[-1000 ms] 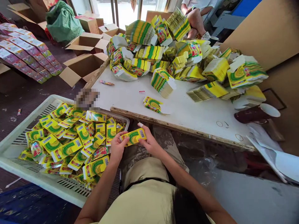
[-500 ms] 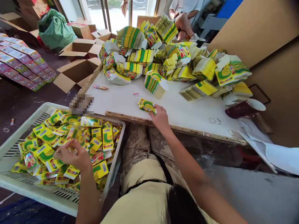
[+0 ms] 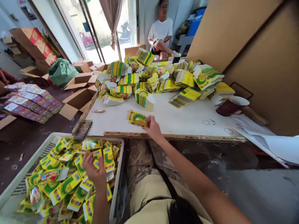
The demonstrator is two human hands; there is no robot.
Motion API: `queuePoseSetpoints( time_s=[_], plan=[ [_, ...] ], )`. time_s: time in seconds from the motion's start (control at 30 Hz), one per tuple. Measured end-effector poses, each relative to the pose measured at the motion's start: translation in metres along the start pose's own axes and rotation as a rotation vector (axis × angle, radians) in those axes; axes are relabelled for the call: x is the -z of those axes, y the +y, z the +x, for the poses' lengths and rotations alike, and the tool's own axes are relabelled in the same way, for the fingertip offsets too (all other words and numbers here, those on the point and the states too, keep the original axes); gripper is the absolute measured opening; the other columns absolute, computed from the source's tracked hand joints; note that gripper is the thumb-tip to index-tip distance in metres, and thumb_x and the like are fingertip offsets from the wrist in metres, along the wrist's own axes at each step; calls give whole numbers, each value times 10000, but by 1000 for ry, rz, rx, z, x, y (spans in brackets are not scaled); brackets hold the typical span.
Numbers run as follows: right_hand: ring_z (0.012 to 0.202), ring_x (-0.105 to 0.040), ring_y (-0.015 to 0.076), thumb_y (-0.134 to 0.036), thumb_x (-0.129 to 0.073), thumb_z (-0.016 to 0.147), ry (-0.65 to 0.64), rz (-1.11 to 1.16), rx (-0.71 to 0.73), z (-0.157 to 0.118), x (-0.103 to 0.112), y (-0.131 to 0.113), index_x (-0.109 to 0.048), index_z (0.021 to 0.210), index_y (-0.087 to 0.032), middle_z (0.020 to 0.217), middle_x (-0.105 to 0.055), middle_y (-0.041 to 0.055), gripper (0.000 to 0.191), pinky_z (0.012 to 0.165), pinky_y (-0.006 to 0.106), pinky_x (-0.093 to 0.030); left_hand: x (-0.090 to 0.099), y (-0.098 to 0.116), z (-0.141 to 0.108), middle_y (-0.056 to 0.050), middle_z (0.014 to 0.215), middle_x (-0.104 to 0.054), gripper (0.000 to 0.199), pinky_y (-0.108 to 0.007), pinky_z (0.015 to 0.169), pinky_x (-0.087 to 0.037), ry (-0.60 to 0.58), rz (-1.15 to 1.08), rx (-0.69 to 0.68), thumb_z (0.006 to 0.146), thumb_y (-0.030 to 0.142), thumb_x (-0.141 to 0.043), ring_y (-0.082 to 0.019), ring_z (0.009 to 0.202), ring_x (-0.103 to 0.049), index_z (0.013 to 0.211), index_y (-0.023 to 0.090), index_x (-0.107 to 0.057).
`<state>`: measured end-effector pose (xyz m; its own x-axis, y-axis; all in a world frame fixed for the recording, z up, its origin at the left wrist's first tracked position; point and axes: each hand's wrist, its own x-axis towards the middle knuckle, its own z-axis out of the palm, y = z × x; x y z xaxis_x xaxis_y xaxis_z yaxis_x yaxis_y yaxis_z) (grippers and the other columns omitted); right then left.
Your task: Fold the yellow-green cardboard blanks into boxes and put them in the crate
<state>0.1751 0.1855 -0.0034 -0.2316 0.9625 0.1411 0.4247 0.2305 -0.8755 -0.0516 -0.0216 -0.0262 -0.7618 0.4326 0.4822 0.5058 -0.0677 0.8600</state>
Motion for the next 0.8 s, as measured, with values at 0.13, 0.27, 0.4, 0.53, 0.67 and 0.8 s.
queuePoseSetpoints(
  time_s=[0.13, 0.27, 0.4, 0.53, 0.67, 0.8],
  plan=[
    [714, -597, 138, -135, -724, 700, -202, 259, 102, -51, -16, -30, -460, 1093, -246, 885, -610, -27, 486, 655, 276, -516, -47, 26, -32, -94, 1247, -624, 522, -364, 918, -539, -254, -436, 242, 801, 496, -666, -245, 1159, -604, 1250, 248, -572],
    [691, -578, 107, -151, -794, 649, -382, 501, 119, -99, -42, -39, -482, 1140, -222, 839, -621, -44, 585, 613, 220, -452, -69, 50, -42, -74, 1122, -671, 494, -428, 937, -524, -339, -756, 595, 804, 611, -580, -281, 1102, -625, 1156, 267, -621],
    [690, -519, 99, -271, -824, 646, -546, 828, 23, -120, -51, -37, -470, 1207, -205, 809, -561, -55, 666, 617, 214, -412, -71, 64, -30, -55, 887, -607, 459, -458, 879, -534, -310, -755, 551, 850, 656, -397, -269, 922, -636, 969, 271, -617],
    [679, -452, 105, -342, -882, 578, -591, 643, 49, -126, -42, -42, -604, 1144, -212, 784, -534, -50, 644, 590, 216, -361, -70, 66, -24, -21, 705, -458, 424, -427, 756, -527, -356, -525, 434, 906, 632, -289, -223, 708, -545, 866, 297, -546],
    [700, -484, 125, -266, -865, 594, -444, 511, 49, -125, -35, -44, -693, 1011, -215, 815, -593, -30, 453, 604, 229, -365, -75, 68, -27, 2, 670, -421, 466, -384, 654, -517, -391, -371, 379, 885, 699, -317, -191, 620, -502, 860, 281, -522],
    [696, -539, 131, -195, -769, 683, -325, 628, -33, -114, -29, -33, -729, 979, -197, 773, -643, -28, 299, 637, 235, -405, -82, 71, -36, -33, 803, -584, 589, -369, 702, -553, -435, -387, 347, 851, 761, -331, -211, 754, -623, 1033, 257, -576]
  ],
)
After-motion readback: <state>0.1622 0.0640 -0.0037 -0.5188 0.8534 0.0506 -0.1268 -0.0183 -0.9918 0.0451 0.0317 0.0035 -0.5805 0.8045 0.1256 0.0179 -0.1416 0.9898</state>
